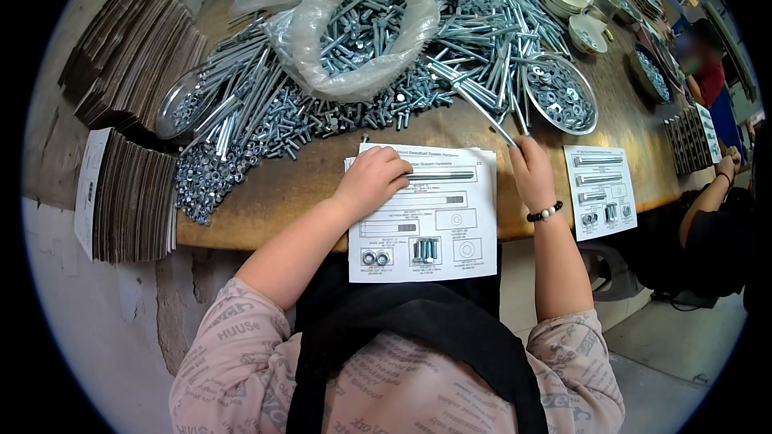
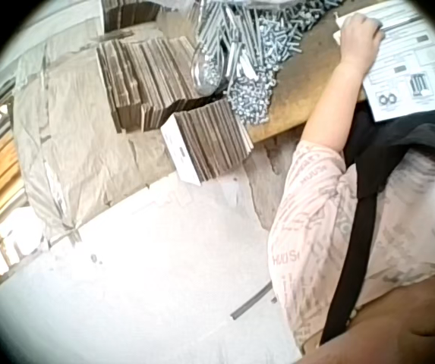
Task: The person picks bolts, nuts, and washers from a table and places them into designated slots on printed cardboard sheets. They repeatedly select fasteners from piles and arrange them on the sheets, then move completed sheets aside.
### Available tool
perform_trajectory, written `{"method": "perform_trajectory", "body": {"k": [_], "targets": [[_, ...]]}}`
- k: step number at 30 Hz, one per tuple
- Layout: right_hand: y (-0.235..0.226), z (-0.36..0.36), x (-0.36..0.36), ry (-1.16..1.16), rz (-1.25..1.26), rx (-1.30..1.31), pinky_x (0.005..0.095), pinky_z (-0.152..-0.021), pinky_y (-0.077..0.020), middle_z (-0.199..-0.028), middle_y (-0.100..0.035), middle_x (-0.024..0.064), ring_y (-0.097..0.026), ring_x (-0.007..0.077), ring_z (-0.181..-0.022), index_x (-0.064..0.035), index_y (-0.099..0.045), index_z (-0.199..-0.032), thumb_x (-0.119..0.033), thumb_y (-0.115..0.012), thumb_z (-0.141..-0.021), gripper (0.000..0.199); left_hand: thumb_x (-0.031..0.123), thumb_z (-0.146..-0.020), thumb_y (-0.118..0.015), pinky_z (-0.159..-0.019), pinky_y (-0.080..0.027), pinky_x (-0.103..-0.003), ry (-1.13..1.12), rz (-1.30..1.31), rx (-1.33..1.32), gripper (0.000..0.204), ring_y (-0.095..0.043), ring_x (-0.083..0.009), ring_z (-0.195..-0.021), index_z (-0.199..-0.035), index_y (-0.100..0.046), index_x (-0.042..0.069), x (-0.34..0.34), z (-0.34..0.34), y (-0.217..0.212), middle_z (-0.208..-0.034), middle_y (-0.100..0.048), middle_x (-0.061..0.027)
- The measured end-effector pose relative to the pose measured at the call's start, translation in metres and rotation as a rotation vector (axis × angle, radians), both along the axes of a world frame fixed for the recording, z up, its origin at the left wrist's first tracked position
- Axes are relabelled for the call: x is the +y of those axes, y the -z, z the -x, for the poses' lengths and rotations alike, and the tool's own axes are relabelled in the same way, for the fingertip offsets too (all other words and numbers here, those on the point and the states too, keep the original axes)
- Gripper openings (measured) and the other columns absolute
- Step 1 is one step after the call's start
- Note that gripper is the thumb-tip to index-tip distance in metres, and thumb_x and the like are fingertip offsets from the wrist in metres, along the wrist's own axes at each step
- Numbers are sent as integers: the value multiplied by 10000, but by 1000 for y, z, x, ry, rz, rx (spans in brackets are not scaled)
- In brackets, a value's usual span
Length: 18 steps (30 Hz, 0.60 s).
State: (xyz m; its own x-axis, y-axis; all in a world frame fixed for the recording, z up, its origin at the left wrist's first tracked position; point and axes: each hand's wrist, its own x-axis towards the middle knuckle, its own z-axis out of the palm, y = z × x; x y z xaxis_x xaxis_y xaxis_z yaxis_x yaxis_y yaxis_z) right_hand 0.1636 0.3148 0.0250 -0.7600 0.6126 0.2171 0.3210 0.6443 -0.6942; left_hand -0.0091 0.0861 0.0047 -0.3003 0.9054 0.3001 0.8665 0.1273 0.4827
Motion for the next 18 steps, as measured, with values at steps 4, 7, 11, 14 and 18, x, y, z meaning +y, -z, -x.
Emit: {"method": "perform_trajectory", "body": {"k": [4, 7, 11, 14, 18], "targets": [[-2, -10, -21, -191, -233, 36, 403, -614, -428, -777, -577, 149, -551, 332, -724, -42, -564, -910, -126, -546, -814, 128, 168, -716, -647, -761, -408, -370, -167, -127, 0, 226, -516, -252, -869, -918, -601, 78, -13, 6, -10, -830, -537, -70], [-2, -11, -39, -418, -325, -6, 401, -596, -438, -754, -576, 114, -560, 304, -705, -73, -560, -891, -122, -584, -763, 139, 117, -716, -637, -691, -428, -355, -291, -129, -203, 232, -528, -239, -744, -934, -587, 56, -38, 7, -15, -777, -531, -76], [8, -3, -64, -617, -360, -26, 389, -605, -448, -737, -560, 80, -554, 280, -696, -91, -551, -890, -120, -604, -734, 167, 123, -710, -654, -650, -432, -334, -197, 3, -209, 252, -525, -218, -698, -944, -586, 59, -65, -7, -18, -748, -527, -61], [8, 2, -71, -578, -372, -21, 378, -645, -451, -745, -562, 78, -549, 275, -724, -88, -578, -872, -128, -609, -739, 142, 147, -697, -676, -673, -438, -337, -82, 74, -117, 267, -545, -227, -740, -940, -593, 74, -74, -3, -5, -786, -551, -66], [11, -1, -56, -438, -160, -35, 362, -676, -450, -771, -568, 78, -547, 266, -765, -78, -627, -855, -134, -612, -751, 118, 132, -695, -681, -693, -446, -338, -93, 109, -313, 266, -547, -236, -761, -942, -604, 71, -76, 1, -2, -823, -559, -74]]}}
